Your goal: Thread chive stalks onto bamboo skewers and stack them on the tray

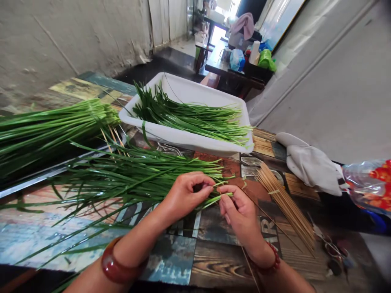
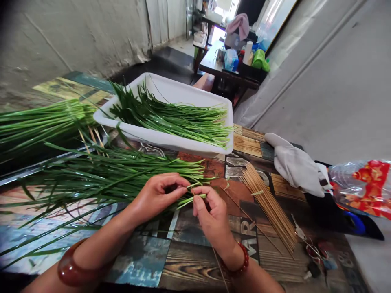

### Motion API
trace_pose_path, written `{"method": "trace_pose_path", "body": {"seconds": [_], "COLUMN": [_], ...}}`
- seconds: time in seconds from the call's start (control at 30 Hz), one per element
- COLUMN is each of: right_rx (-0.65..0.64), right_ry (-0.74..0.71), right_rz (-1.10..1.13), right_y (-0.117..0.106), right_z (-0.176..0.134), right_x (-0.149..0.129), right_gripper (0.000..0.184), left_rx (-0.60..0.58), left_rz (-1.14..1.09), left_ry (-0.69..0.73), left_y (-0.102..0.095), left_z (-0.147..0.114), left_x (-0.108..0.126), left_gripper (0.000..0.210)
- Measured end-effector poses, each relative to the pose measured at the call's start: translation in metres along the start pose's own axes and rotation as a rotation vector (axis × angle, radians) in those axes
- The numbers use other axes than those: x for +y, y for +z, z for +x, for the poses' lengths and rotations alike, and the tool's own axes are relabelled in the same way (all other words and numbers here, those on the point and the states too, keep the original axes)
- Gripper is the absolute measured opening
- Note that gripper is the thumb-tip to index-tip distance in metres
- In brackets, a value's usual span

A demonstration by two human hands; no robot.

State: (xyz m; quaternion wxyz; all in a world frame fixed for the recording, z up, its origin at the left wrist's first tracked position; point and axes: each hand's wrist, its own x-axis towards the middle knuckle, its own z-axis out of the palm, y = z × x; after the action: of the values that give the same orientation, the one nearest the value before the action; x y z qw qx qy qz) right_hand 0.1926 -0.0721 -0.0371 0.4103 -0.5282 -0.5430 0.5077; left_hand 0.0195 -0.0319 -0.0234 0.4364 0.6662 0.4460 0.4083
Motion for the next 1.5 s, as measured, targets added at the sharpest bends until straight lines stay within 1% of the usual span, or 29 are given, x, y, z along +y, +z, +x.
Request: {"method": "trace_pose_path", "body": {"seconds": [0.17, 0.4, 0.77, 1.5], "right_rx": [-0.019, -0.024, -0.034, -0.035], "right_ry": [0.004, 0.011, 0.0, -0.022], "right_rz": [0.004, -0.027, -0.018, -0.033], "right_y": [-0.0029, -0.0043, -0.0049, -0.0046], "right_z": [0.001, 0.001, -0.0007, 0.0003], "right_x": [0.0008, 0.0024, -0.0014, -0.0065], "right_gripper": [0.025, 0.03, 0.03, 0.027], "left_rx": [-0.007, 0.001, 0.042, 0.032], "left_rz": [-0.015, -0.021, 0.01, 0.03], "left_ry": [-0.016, -0.06, -0.028, 0.023], "left_y": [0.0006, 0.0009, 0.0039, 0.0033], "left_z": [-0.0007, -0.0004, -0.0011, -0.0021], "left_x": [0.0032, 0.0061, 0.0047, 0.0081], "left_gripper": [0.015, 0.016, 0.016, 0.016]}}
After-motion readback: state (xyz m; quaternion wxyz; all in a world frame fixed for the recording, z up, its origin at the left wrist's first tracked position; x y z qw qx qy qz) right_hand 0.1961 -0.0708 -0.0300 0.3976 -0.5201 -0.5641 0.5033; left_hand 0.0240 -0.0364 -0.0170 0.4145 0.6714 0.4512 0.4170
